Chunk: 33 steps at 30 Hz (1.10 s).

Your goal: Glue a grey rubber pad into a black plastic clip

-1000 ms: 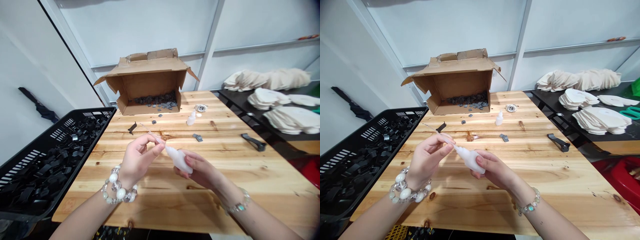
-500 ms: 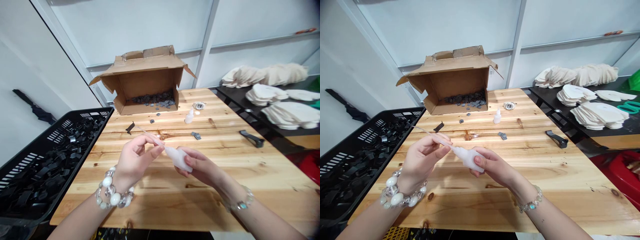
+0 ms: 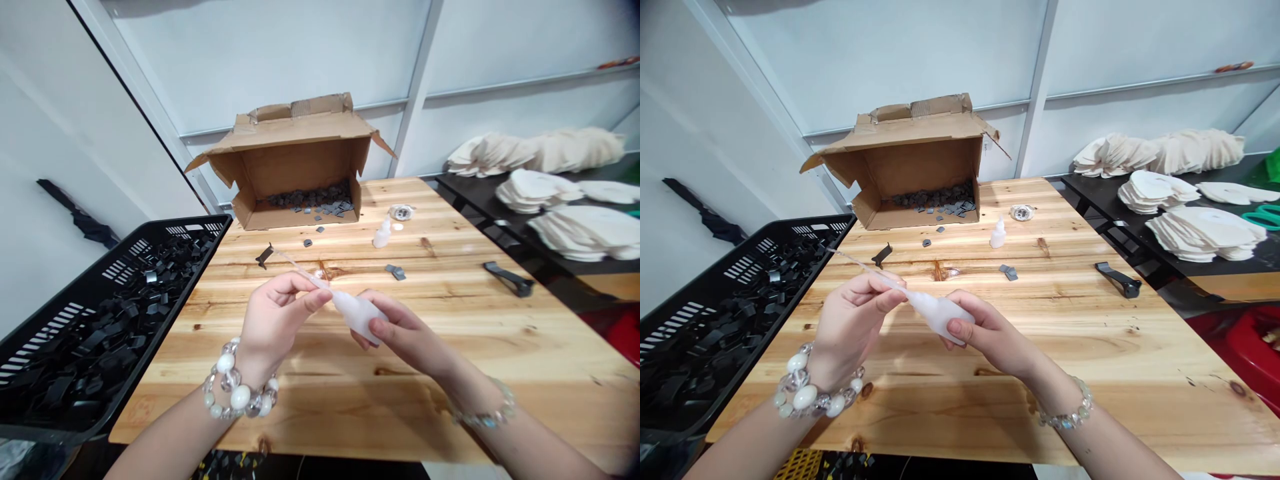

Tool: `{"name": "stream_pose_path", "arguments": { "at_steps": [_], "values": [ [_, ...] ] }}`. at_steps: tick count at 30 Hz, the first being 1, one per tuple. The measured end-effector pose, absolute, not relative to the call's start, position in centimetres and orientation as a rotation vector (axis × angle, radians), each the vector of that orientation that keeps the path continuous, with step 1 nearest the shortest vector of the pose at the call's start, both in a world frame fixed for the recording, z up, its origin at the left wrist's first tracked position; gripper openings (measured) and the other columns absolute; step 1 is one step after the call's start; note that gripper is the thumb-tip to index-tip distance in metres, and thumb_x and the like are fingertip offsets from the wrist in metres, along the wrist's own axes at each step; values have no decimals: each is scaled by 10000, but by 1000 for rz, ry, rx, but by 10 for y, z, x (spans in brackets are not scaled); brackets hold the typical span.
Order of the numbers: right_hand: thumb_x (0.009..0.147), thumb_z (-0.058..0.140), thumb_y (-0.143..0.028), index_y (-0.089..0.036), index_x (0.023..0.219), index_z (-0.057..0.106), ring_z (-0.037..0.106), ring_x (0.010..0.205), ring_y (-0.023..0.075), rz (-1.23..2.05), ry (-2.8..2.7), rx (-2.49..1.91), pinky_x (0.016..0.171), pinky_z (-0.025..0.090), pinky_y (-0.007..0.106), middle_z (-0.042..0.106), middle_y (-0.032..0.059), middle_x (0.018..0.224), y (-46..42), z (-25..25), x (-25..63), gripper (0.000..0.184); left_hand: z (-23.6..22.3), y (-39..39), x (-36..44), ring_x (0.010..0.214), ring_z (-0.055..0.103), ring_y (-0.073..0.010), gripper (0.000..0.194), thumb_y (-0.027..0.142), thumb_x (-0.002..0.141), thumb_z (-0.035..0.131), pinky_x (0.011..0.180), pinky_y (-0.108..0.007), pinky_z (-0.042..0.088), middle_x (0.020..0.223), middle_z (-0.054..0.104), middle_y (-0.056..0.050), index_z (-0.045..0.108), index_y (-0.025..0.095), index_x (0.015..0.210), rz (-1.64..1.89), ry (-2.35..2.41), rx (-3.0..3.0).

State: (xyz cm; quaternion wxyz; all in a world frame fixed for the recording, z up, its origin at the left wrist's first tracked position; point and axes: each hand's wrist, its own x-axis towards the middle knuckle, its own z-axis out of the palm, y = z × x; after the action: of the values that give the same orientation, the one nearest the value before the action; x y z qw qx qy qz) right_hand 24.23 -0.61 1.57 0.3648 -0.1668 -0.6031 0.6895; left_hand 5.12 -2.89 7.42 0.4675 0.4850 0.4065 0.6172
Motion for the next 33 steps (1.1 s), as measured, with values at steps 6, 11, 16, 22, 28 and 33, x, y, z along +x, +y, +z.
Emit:
{"name": "stream_pose_path", "arguments": {
  "at_steps": [6, 11, 16, 22, 28, 33],
  "values": [
    [899, 558, -456, -162, 975, 558, 428, 625, 102, 1841, -1486, -352, 591, 306, 247, 519, -6, 700, -7, 11, 240, 304, 79, -32, 52, 694, 602, -109, 201, 309, 585, 868, 677, -224, 502, 704, 672, 0, 720, 193, 659, 1380, 844, 1042],
    [888, 580, -450, -146, 960, 553, 416, 586, 85, 1911, -1415, -286, 556, 274, 232, 523, -12, 665, -8, 13, 238, 313, 80, -34, 51, 711, 581, -106, 168, 337, 724, 779, 719, -214, 490, 715, 647, -14, 751, 175, 759, 1235, 603, 915],
    [876, 596, -454, -131, 938, 569, 407, 548, 77, 1984, -1402, -200, 525, 278, 218, 532, -10, 632, -7, 11, 238, 329, 77, -32, 48, 675, 555, -87, 144, 265, 776, 736, 696, -184, 457, 666, 606, -3, 723, 132, 723, 1091, 518, 779],
    [863, 611, -459, -133, 947, 569, 391, 514, 73, 2114, -1370, -123, 486, 275, 202, 541, -5, 625, -8, 7, 239, 339, 76, -31, 48, 624, 511, -88, 217, 282, 773, 737, 627, -191, 428, 636, 583, -16, 691, 113, 646, 981, 509, 748],
    [867, 607, -445, -134, 962, 570, 410, 525, 79, 2133, -1350, -99, 498, 276, 213, 528, -5, 640, -11, 8, 234, 327, 73, -28, 48, 631, 524, -79, 172, 250, 860, 631, 634, -191, 433, 668, 579, -4, 682, 123, 756, 997, 575, 714],
    [882, 553, -495, -163, 969, 569, 336, 514, 79, 2020, -1161, -212, 550, 256, 245, 455, -41, 580, -5, 15, 240, 343, 72, -26, 45, 768, 567, -84, 149, 217, 855, 640, 772, -188, 465, 784, 627, -24, 727, 100, 888, 1160, 602, 742]
  ]
}}
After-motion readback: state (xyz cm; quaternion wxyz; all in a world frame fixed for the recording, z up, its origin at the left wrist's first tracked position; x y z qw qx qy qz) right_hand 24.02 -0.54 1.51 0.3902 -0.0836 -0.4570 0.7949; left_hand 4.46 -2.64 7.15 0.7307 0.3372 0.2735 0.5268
